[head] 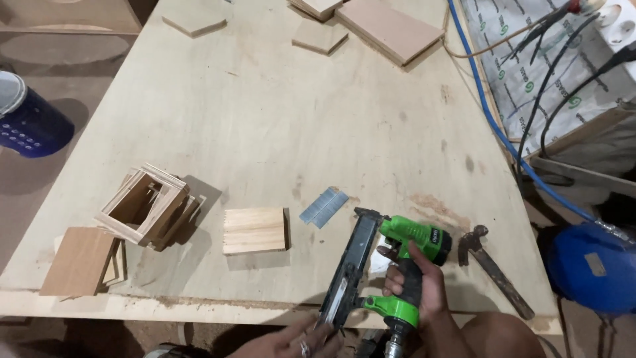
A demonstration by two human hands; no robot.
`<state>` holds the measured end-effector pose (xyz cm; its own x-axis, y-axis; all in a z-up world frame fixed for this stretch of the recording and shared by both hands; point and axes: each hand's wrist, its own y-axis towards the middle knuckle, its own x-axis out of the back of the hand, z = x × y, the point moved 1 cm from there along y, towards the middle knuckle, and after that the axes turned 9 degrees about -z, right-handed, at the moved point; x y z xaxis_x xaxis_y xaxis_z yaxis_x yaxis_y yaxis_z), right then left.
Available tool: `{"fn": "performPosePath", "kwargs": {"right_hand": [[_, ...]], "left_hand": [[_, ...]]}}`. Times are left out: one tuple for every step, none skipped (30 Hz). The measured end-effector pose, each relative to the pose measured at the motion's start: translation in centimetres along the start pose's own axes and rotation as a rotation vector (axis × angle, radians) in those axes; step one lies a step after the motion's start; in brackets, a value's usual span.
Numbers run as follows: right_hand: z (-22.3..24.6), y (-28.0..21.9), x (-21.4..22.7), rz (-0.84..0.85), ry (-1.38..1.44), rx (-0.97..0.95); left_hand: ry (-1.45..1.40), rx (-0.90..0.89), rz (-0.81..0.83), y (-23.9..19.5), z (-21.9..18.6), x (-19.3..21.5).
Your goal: Assembling small wooden frames by applying glue to the joints and securing them with a pneumatic nail gun.
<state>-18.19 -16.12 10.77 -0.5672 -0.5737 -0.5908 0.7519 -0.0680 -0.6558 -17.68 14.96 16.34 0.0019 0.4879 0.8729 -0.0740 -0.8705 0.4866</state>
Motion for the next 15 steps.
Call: {"fn": "performPosePath", "kwargs": {"right_hand": [[-0.3, 0.1, 0.1, 0.007, 0.03, -0.055], [-0.5, 0.2, 0.2, 0.015, 0.059, -0.109], [-1.0, 0.0, -0.2, 0.017, 0.061, -0.108], [-1.6, -0.3, -0.6, 0.021, 0.075, -0.16], [-2.2, -0.7, -0.8, 0.021, 0.087, -0.217], [-2.4, -1.4, -1.5, 0.019, 0.086, -0.221], [-2.6, -1.9, -2.4, -0.037, 0.04, -0.214], [-2.7, -2.4, -3.3, -0.094, -0.007, -0.205], [-3.0, -2.4, -3.3, -0.087, -0.008, -0.21], [-3.3, -2.5, -3.3, -0.053, -0.014, -0.218], [-3.2, -2.3, -3.4, -0.017, -0.03, -0.223], [-3.4, -2.5, -3.5, -0.007, -0.039, -0.224], [-3.6, -2.4, -3.7, -0.071, -0.091, -0.225], [-3.8, -2.3, -4.0, -0.134, -0.143, -0.224], [-3.7, -2.4, -4.0, -0.123, -0.158, -0.229]], "left_hand": [[-0.026, 0.061, -0.05, 0.8, 0.4, 0.8], [-0.053, 0.123, -0.099, 1.7, 0.7, 1.7], [-0.051, 0.121, -0.098, 2.6, 1.5, 2.0], [-0.067, 0.147, 0.011, 3.4, 2.2, 2.1], [-0.088, 0.178, 0.12, 4.3, 2.7, 2.2], [-0.09, 0.182, 0.121, 4.7, 3.2, 1.5], [-0.181, 0.216, 0.194, 4.9, 3.8, 1.0], [-0.274, 0.251, 0.266, 5.1, 4.3, 0.5], [-0.269, 0.256, 0.271, 5.5, 4.5, 0.8], [-0.279, 0.212, 0.47, 5.9, 4.6, 0.9], [-0.283, 0.169, 0.662, 6.3, 4.9, 1.0], [-0.275, 0.179, 0.659, 6.3, 4.7, 0.3], [-0.275, 0.146, 0.648, 6.1, 4.6, -0.2], [-0.275, 0.112, 0.638, 5.9, 4.5, -0.7], [-0.266, 0.129, 0.634, 4.9, 4.3, -1.6]]}}
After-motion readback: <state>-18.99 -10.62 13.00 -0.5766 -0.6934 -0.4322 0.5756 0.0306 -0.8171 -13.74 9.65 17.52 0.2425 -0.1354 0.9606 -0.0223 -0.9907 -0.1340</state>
